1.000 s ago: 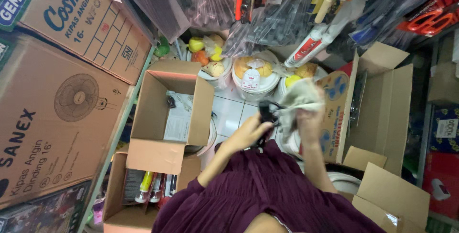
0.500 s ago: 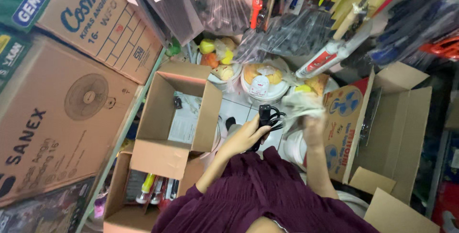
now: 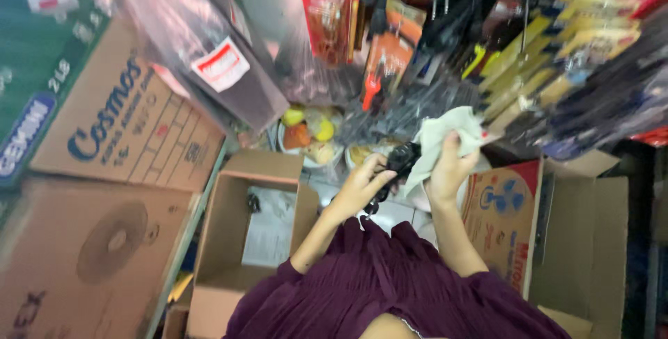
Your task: The person wipes different parts of multiple power cables and electrical plugs using a cloth while standing in a storage area.
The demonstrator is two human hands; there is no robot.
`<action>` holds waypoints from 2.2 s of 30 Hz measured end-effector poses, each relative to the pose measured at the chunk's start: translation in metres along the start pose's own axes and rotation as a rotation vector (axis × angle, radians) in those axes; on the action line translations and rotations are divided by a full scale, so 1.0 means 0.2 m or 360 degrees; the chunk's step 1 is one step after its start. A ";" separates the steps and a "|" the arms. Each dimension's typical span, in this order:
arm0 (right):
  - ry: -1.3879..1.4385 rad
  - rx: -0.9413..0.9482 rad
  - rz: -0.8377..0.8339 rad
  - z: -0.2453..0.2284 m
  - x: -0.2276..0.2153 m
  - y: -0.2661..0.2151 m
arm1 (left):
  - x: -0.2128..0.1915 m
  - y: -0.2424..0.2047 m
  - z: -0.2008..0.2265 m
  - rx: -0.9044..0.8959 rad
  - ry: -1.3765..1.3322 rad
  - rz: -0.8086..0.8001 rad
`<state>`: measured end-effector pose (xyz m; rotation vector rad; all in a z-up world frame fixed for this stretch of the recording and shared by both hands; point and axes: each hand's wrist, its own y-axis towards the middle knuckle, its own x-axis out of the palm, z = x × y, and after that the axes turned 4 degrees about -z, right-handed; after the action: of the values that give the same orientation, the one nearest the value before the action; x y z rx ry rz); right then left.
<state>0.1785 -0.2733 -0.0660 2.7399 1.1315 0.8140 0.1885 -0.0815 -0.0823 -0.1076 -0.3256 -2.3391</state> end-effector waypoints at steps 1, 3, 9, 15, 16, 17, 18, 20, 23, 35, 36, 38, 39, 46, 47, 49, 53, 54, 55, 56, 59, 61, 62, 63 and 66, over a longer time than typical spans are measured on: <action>0.0092 -0.0020 0.0039 -0.02 0.04 0.08 | -0.05 0.07 0.05 0.0030 -0.0099 0.0054; 0.0290 -0.0060 0.0125 -0.06 0.12 0.19 | -0.17 0.19 0.17 0.0081 -0.0286 0.0151; -0.0314 -0.0390 -0.0840 -0.02 0.27 0.18 | -0.47 0.57 0.54 0.0529 -0.0252 0.0285; -0.0378 -0.0242 -0.1292 0.16 0.44 0.18 | -0.51 0.95 0.84 0.0642 -0.0564 0.0067; -0.0217 -0.0177 -0.1384 0.18 0.46 0.18 | -0.52 1.00 0.86 0.0664 -0.0546 0.0041; -0.0056 -0.0110 -0.1474 0.21 0.48 0.18 | -0.53 1.04 0.87 0.0675 -0.0542 0.0030; -0.0064 -0.0125 -0.1450 0.23 0.49 0.19 | -0.53 1.08 0.87 0.0686 -0.0542 0.0018; -0.0082 -0.0156 -0.1398 0.27 0.49 0.18 | -0.56 1.12 0.86 0.0678 -0.0529 0.0014; -0.0308 -0.0122 -0.1172 0.31 0.48 0.18 | -0.58 1.17 0.81 0.0615 -0.0523 0.0029; -0.0350 -0.0182 -0.1113 0.32 0.50 0.19 | -0.60 1.24 0.77 0.0527 -0.0593 0.0041; -0.0362 -0.0162 -0.1114 0.31 0.51 0.19 | -0.60 1.24 0.76 0.0526 -0.0598 0.0039; -0.0387 -0.0121 -0.1113 0.28 0.54 0.20 | -0.60 1.25 0.75 0.0523 -0.0590 0.0055; -0.0403 -0.0159 -0.1113 0.27 0.56 0.21 | -0.60 1.26 0.74 0.0521 -0.0578 0.0074; -0.0489 -0.0217 -0.1109 0.15 0.67 0.24 | -0.64 1.33 0.65 0.0758 -0.0241 0.0330; -0.0507 -0.0229 -0.1115 0.13 0.68 0.24 | -0.65 1.33 0.64 0.0726 -0.0245 0.0317; -0.0502 -0.0213 -0.1124 0.11 0.69 0.23 | -0.67 1.34 0.60 0.0658 -0.0254 0.0291; -0.0628 -0.0402 -0.1147 0.09 0.68 0.22 | -0.68 1.30 0.53 0.0662 0.0057 0.0511; -0.0612 -0.0366 -0.1142 0.08 0.67 0.21 | -0.69 1.27 0.51 0.0651 0.0111 0.0544; -0.0597 -0.0331 -0.1137 0.08 0.66 0.20 | -0.69 1.24 0.50 0.0640 0.0165 0.0577; -0.0584 -0.0295 -0.1131 0.07 0.64 0.20 | -0.69 1.21 0.48 0.0653 0.0172 0.0584; -0.0608 -0.0217 -0.1093 0.04 0.57 0.17 | -0.70 1.12 0.43 0.0614 0.0086 0.0620; -0.0627 -0.0227 -0.1068 0.02 0.52 0.15 | -0.69 1.05 0.38 0.0484 -0.0113 0.0663; -0.0637 -0.0231 -0.1059 0.01 0.49 0.14 | -0.67 1.01 0.36 0.0471 -0.0162 0.0656; -0.0645 -0.0216 -0.1050 -0.01 0.46 0.13 | -0.65 0.97 0.33 0.0458 -0.0211 0.0649; -0.0657 -0.0174 -0.1019 -0.05 0.36 0.08 | -0.61 0.83 0.24 0.0366 -0.0208 0.0608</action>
<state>0.2267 -0.2367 -0.0218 2.0907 1.6413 0.2058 0.3913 -0.0976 -0.0249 -0.1933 -0.5822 -1.9073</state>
